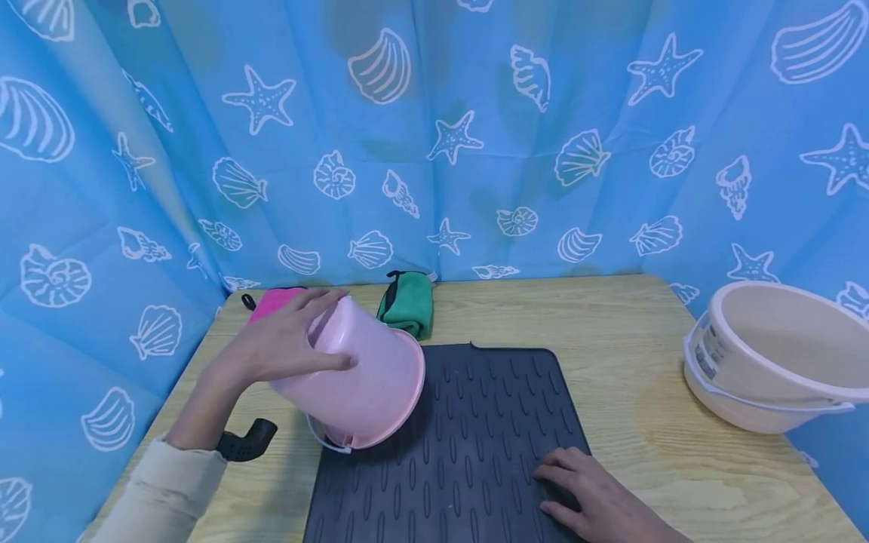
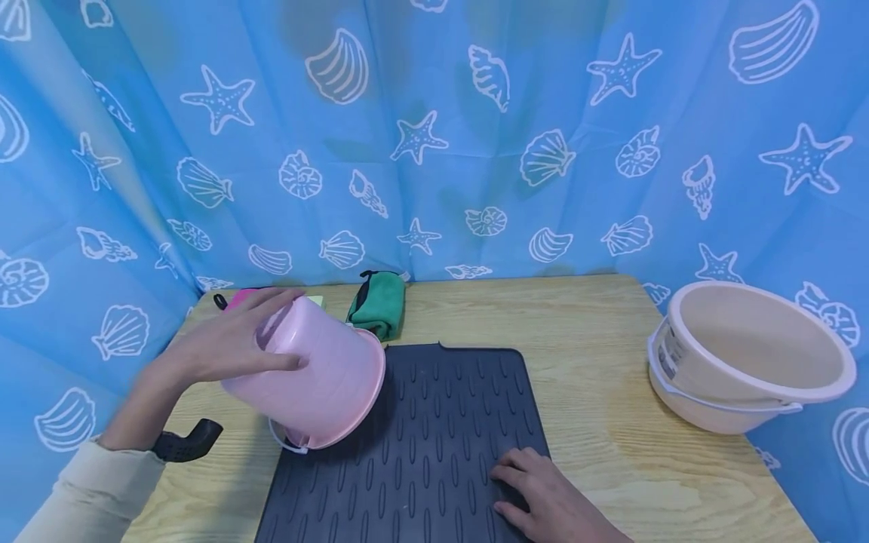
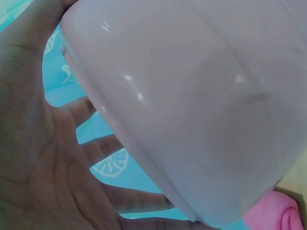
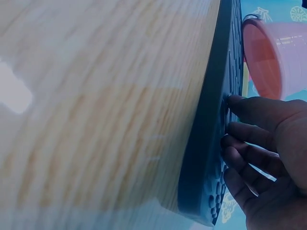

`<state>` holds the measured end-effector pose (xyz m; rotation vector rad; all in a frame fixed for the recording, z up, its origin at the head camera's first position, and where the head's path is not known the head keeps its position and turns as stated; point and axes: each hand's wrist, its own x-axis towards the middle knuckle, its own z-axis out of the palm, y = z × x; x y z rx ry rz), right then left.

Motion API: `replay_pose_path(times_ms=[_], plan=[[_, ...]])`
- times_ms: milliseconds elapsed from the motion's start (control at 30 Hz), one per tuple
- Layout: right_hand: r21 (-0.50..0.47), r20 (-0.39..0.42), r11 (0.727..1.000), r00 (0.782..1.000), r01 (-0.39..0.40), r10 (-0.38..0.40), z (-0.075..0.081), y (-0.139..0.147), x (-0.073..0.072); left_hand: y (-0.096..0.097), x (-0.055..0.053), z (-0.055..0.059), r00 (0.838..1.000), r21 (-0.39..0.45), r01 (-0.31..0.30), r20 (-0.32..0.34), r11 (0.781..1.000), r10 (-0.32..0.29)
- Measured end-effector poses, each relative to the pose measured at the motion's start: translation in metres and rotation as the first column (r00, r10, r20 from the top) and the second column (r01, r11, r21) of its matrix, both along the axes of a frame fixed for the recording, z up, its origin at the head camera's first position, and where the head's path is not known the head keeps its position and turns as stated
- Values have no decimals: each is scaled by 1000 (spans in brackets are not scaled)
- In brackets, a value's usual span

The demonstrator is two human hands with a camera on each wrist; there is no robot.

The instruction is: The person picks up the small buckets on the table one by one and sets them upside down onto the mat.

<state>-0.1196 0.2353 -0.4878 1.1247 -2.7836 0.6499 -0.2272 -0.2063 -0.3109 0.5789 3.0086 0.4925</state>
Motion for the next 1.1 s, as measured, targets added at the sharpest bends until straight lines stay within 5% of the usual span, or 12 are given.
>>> replay_pose_path(times_ms=[633, 1100], plan=[[-45, -50, 999, 998, -25, 23, -3, 4, 0, 39, -5, -1, 1000, -175, -12, -5, 985, 11], [-37, -11, 999, 999, -35, 35, -3, 6, -1, 61, -7, -1, 1000, -233, -12, -3, 972, 11]])
